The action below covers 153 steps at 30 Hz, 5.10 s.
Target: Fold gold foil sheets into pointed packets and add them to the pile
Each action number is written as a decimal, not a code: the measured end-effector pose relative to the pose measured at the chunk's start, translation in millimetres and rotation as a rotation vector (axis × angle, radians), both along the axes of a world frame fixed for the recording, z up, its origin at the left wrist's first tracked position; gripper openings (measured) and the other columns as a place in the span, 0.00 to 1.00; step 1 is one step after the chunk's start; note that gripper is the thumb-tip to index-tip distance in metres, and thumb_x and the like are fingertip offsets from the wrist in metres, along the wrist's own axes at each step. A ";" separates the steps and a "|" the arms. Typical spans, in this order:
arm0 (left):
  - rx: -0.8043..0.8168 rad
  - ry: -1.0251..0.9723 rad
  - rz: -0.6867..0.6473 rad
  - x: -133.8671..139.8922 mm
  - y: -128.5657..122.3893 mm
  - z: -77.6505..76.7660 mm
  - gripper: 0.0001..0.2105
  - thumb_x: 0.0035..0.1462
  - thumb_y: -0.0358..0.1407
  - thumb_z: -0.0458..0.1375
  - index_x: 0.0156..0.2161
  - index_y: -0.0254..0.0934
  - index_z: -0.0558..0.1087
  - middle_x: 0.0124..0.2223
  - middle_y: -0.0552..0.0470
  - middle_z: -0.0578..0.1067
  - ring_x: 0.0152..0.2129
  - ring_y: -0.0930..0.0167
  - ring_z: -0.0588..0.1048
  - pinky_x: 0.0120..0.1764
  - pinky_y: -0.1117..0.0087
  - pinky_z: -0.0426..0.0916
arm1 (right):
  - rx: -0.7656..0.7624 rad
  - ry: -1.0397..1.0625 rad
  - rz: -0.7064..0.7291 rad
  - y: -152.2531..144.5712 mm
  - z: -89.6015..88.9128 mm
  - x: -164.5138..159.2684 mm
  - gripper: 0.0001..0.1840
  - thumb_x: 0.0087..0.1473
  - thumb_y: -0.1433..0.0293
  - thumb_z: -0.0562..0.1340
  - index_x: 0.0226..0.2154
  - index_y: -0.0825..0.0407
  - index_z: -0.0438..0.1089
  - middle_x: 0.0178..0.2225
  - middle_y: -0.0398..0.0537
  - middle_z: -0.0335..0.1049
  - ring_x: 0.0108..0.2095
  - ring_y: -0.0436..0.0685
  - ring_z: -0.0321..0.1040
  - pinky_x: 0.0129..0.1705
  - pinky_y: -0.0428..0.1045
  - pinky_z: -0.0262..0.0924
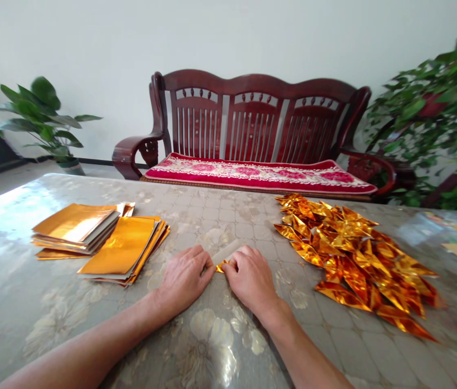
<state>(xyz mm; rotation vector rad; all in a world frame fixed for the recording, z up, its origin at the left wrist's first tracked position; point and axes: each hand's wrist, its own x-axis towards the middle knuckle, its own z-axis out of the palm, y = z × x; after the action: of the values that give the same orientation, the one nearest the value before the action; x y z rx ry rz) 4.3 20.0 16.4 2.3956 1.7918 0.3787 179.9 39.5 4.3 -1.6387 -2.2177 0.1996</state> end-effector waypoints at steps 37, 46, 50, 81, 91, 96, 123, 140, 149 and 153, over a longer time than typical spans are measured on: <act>0.127 0.186 -0.291 2.6 -8.1 -7.0 0.05 0.65 0.32 0.54 0.40 0.38 0.72 0.38 0.48 0.73 0.38 0.64 0.71 0.40 0.63 0.64 | 0.026 0.012 -0.022 0.1 -2.1 -1.4 0.14 0.57 0.66 0.61 0.21 0.49 0.64 0.29 0.45 0.66 0.35 0.56 0.64 0.37 0.49 0.54; 0.153 0.290 -0.315 10.2 -16.4 0.1 0.06 0.63 0.27 0.52 0.39 0.37 0.70 0.37 0.48 0.73 0.35 0.63 0.71 0.38 0.61 0.64 | 0.008 0.140 0.063 -1.5 -2.3 12.1 0.13 0.59 0.68 0.58 0.23 0.49 0.65 0.30 0.44 0.66 0.36 0.55 0.64 0.40 0.48 0.56; 0.164 0.290 -0.310 11.2 -16.3 -0.8 0.07 0.65 0.28 0.51 0.45 0.37 0.70 0.39 0.49 0.72 0.35 0.64 0.70 0.38 0.62 0.64 | 0.012 0.148 0.049 -1.7 -2.1 13.7 0.14 0.60 0.66 0.59 0.23 0.49 0.65 0.31 0.44 0.66 0.36 0.55 0.64 0.40 0.49 0.56; 0.131 0.348 -0.295 16.6 -15.7 -2.4 0.10 0.61 0.25 0.50 0.45 0.34 0.69 0.39 0.48 0.70 0.36 0.63 0.72 0.37 0.62 0.69 | 0.100 -0.123 -0.142 -15.8 -0.9 3.4 0.08 0.58 0.62 0.62 0.34 0.49 0.67 0.37 0.49 0.68 0.40 0.60 0.62 0.40 0.53 0.52; 0.174 0.411 -0.295 10.3 -24.9 -3.7 0.10 0.60 0.26 0.54 0.46 0.33 0.72 0.40 0.47 0.72 0.36 0.63 0.71 0.37 0.63 0.68 | 0.092 -0.047 -0.167 -9.0 -3.7 22.8 0.03 0.59 0.69 0.60 0.33 0.49 0.68 0.37 0.47 0.70 0.40 0.59 0.64 0.41 0.52 0.53; 0.229 0.402 -0.300 22.7 -47.9 -12.0 0.05 0.57 0.25 0.57 0.38 0.33 0.73 0.33 0.48 0.72 0.30 0.65 0.70 0.34 0.63 0.65 | 0.103 0.055 -0.148 -11.2 -4.8 25.0 0.06 0.57 0.64 0.62 0.35 0.49 0.68 0.37 0.47 0.70 0.41 0.59 0.64 0.43 0.52 0.54; 0.071 0.101 -0.360 24.0 -42.6 -14.0 0.09 0.63 0.31 0.56 0.48 0.42 0.70 0.49 0.50 0.72 0.45 0.62 0.69 0.48 0.59 0.69 | 0.074 0.066 -0.056 -10.0 -3.5 19.5 0.06 0.57 0.66 0.62 0.37 0.48 0.72 0.40 0.46 0.70 0.44 0.57 0.64 0.47 0.50 0.56; -0.017 0.095 -0.450 25.1 -50.2 -7.9 0.20 0.56 0.23 0.51 0.55 0.35 0.65 0.56 0.42 0.69 0.52 0.60 0.67 0.54 0.58 0.67 | 0.006 -0.075 -0.037 -8.1 9.2 0.5 0.04 0.58 0.70 0.58 0.31 0.48 0.67 0.37 0.47 0.68 0.41 0.57 0.66 0.42 0.50 0.57; 0.003 0.066 -0.447 25.6 -51.4 -7.2 0.16 0.62 0.28 0.51 0.54 0.36 0.66 0.52 0.44 0.71 0.50 0.61 0.68 0.53 0.58 0.67 | -0.006 -0.101 0.053 -6.4 12.6 2.6 0.08 0.62 0.72 0.54 0.35 0.47 0.68 0.38 0.45 0.68 0.42 0.56 0.65 0.43 0.50 0.56; 0.009 0.076 -0.483 26.5 -52.2 -8.4 0.13 0.62 0.28 0.52 0.51 0.36 0.68 0.50 0.44 0.71 0.48 0.61 0.69 0.51 0.59 0.68 | 0.032 -0.111 0.116 -4.9 13.3 4.3 0.08 0.61 0.72 0.55 0.31 0.48 0.67 0.39 0.45 0.67 0.43 0.55 0.64 0.44 0.49 0.56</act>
<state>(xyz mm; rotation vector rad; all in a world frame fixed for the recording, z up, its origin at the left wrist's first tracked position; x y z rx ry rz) 30.8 -32.2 8.1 2.7642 1.1696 0.2388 184.2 34.5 17.6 -1.5404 -2.3886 0.1052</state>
